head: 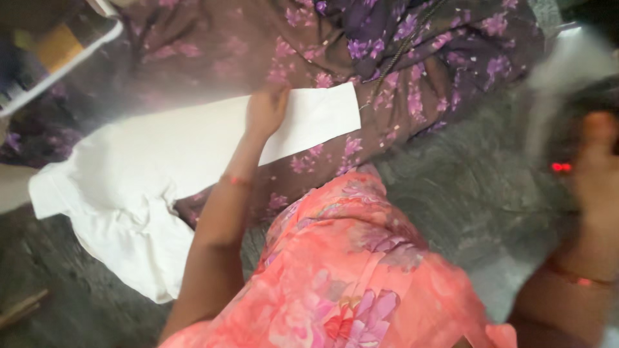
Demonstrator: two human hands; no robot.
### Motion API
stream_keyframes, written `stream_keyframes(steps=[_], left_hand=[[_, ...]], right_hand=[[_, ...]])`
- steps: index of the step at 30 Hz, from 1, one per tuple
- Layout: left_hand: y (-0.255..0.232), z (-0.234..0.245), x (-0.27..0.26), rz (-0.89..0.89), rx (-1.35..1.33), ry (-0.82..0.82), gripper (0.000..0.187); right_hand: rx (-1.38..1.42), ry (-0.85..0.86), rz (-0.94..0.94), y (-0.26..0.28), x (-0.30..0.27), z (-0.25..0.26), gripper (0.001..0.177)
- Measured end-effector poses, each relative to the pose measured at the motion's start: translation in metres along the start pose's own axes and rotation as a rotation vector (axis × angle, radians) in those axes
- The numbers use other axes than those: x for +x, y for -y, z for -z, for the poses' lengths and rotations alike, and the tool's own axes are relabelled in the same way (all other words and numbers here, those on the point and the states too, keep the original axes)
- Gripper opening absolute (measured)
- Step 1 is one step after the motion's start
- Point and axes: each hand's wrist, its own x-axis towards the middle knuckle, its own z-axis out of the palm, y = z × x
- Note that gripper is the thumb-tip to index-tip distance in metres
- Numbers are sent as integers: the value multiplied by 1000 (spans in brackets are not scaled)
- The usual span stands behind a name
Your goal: The person irons a white shirt on a floral-patterned surface using a steam iron. They repeatedly smooth the fabric, fold the sleeves, and press different sections of the shirt.
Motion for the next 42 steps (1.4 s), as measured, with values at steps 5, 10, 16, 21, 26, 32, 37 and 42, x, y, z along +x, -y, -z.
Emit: stream_keyframes(steps=[5,10,16,21,26,32,37,42], left_hand=[[49,57,-60,73,-23,-102,28],[57,78,-86,50,20,-67,24],[44,83,-103,-139,-31,-141,20],[61,99,-110,-202,27,-90,20],[65,118,-96,-72,44,50,21],[90,95,-71,-243,270,209,60],[100,79,-84,-212,369,216,65],[98,79,-90,-205,357,164,58]], right_hand=[[67,-206,-150,55,-60,10,32],[272,-386,-216,111,-100,-25,31],[1009,-398,-154,168,-96,-21,30],[1578,-79,-389,200,-60,-152,29],[1466,-120,-632,201,-49,-358,26],[1382,-90,-836,175,-23,-427,27],[1403,-204,-958,180,-2,-432,31],[1356,-245,-910,178,1,-451,33]])
